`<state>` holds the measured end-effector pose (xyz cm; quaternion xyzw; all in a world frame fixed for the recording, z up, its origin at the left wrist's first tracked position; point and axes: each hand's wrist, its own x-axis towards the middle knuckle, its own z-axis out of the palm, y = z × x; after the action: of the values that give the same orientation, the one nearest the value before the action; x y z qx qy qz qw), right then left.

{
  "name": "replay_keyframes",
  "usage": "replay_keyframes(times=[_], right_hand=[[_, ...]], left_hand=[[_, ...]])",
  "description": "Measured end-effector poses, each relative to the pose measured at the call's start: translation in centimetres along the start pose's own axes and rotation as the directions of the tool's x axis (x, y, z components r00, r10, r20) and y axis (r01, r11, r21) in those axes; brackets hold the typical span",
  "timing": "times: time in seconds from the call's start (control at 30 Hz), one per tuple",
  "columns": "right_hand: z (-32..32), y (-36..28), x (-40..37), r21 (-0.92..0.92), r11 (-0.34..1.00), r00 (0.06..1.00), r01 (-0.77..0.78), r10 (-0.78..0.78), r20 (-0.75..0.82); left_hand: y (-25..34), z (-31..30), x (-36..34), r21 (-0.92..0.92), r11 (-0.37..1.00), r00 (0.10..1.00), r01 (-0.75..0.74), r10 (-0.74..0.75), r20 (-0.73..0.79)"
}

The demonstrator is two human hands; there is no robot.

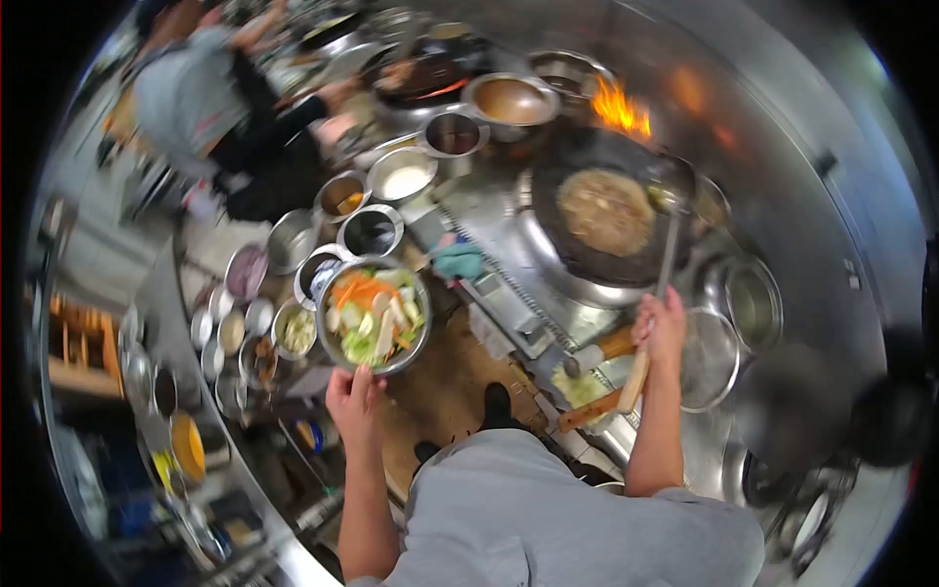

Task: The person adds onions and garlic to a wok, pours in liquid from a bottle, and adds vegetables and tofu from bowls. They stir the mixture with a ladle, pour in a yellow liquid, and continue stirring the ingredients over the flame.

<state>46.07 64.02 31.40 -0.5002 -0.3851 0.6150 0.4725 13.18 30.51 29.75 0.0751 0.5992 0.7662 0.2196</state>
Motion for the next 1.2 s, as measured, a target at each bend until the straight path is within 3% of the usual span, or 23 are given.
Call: replay_keyframes(times=[0.13, 0.2, 0.3, 0.43, 0.53, 0.57, 0.6, 0.67, 0.8, 0.93, 1.0, 1.1, 1.2], right_hand=[[-2.6, -0.9, -1.7, 0.003, 0.995, 0.990, -0.098, 0.097, 0.099], [-3.7, -0.7, -2.8, -0.015, 0.993, 0.984, -0.121, 0.122, 0.127], [-4.9, -1.2, -4.5, -0.009, 0.991, 0.980, -0.136, 0.136, 0.143], [-6.2, -2.6, -6.2, 0.006, 0.992, 0.986, -0.124, 0.122, 0.110], [-7.5, -2.1, -6.5, -0.004, 0.993, 0.990, -0.118, 0.118, 0.072], [-7.7, -2.1, -6.5, -0.012, 0.994, 0.992, -0.111, 0.112, 0.065], [-7.9, -2.1, -6.5, -0.022, 0.994, 0.993, -0.105, 0.106, 0.060], [-7.9, -2.3, -6.5, -0.054, 0.993, 0.995, -0.102, 0.103, 0.018], [-7.9, -2.5, -6.5, -0.089, 0.992, 0.995, -0.095, 0.092, -0.036], [-7.9, -2.4, -6.1, -0.135, 0.984, 0.992, -0.114, 0.106, -0.069], [-8.1, -2.2, -5.6, -0.148, 0.981, 0.991, -0.127, 0.121, -0.050], [-7.4, -2.8, -4.9, -0.123, 0.984, 0.992, -0.126, 0.126, -0.006], [-6.2, -3.0, -4.1, -0.133, 0.983, 0.991, -0.128, 0.132, 0.020]], left_hand=[[0.0, 16.7, 6.3, 0.155, 0.983, 0.928, -0.099, 0.035, 0.371], [-0.7, 23.4, 8.1, 0.346, 0.911, 0.879, -0.226, 0.038, 0.475], [-4.9, 31.0, 11.6, 0.295, 0.952, 0.816, -0.076, -0.111, 0.568], [-8.4, 37.8, 11.8, 0.287, 0.958, 0.751, -0.023, -0.173, 0.637], [-10.3, 41.3, 12.1, 0.507, 0.747, 0.697, -0.429, -0.083, 0.712], [-10.6, 42.4, 12.3, 0.515, 0.545, 0.623, -0.661, 0.016, 0.782], [-11.1, 43.5, 12.8, 0.401, 0.435, 0.509, -0.806, 0.162, 0.845], [-11.8, 45.4, 12.9, 0.150, 0.143, 0.195, -0.978, 0.387, 0.901], [-9.5, 48.8, 11.2, 0.303, 0.009, 0.301, -0.953, 0.151, 0.942], [-7.3, 50.7, 12.2, 0.149, -0.156, 0.115, -0.976, 0.211, 0.971], [-6.7, 51.2, 13.0, 0.108, -0.136, 0.065, -0.985, 0.286, 0.956], [-6.0, 51.0, 12.2, 0.151, -0.053, 0.126, -0.987, 0.329, 0.936], [-5.3, 49.7, 11.2, 0.107, -0.037, 0.098, -0.994, 0.209, 0.973]])
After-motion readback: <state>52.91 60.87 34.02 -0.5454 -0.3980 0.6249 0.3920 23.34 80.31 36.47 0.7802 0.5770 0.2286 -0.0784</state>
